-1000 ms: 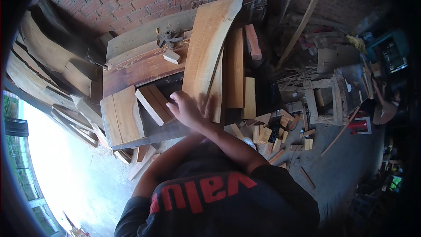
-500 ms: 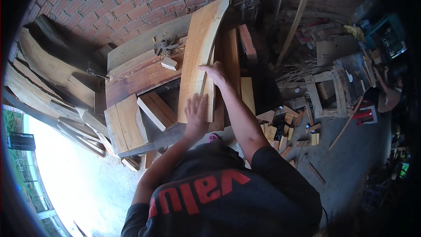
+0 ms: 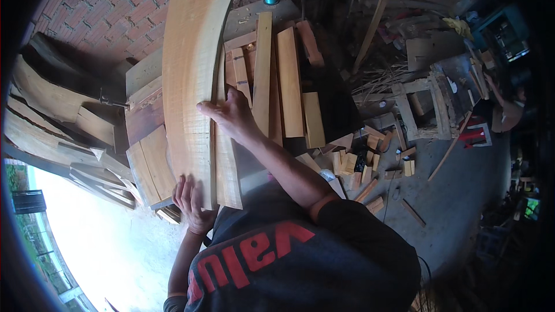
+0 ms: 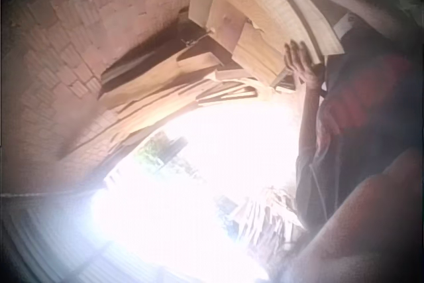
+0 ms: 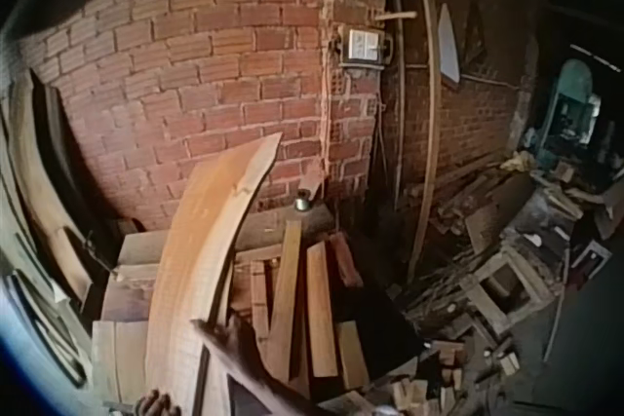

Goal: The recorder sands a wooden block with a sanding tool and then uses a hand saw to cut a line on a wooden board.

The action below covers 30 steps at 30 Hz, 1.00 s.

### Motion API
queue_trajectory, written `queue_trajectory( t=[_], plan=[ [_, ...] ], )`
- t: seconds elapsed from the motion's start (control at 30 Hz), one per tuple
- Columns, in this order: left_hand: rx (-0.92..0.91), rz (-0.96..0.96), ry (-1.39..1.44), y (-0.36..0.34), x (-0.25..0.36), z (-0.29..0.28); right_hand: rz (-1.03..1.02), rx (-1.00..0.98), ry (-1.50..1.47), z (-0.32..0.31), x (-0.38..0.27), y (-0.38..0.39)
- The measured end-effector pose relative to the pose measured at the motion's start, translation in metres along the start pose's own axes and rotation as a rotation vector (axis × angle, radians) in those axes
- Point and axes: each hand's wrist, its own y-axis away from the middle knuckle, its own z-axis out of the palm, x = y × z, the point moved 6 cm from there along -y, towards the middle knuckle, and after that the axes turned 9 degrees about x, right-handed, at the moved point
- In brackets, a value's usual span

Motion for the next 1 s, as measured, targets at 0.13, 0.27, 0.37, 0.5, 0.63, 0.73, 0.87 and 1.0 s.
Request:
queue_trajectory(
  t=[0.13,0.27,0.37,0.5,0.63,0.73,0.87,1.0],
  plan=[
    [0.203,-0.077,-0.253,0.022,-0.010,-0.065,0.093,-0.303,-0.173,0.066,-0.028,0.028],
    [0.229,-0.233,-0.483,0.046,-0.009,-0.141,0.183,-0.541,-0.013,0.145,-0.025,0.077],
    [0.211,-0.382,-0.627,0.069,0.004,-0.201,0.317,-0.704,-0.271,0.211,-0.023,0.132],
    [0.055,-0.267,-0.851,0.081,0.030,-0.285,0.609,-0.822,-0.410,0.276,-0.010,0.225],
    [-0.234,-0.373,-0.843,0.079,0.029,-0.375,1.063,-0.917,-0.633,0.324,0.003,0.324],
    [-0.264,-0.501,-0.817,0.091,0.002,-0.410,1.470,-0.993,-0.408,0.353,0.031,0.392],
    [-0.273,-0.669,-0.762,0.132,-0.074,-0.421,1.718,-1.017,-0.282,0.391,0.090,0.452],
    [-0.287,-0.887,-0.545,0.198,-0.161,-0.404,1.851,-0.969,-0.013,0.407,0.193,0.499]
  ],
)
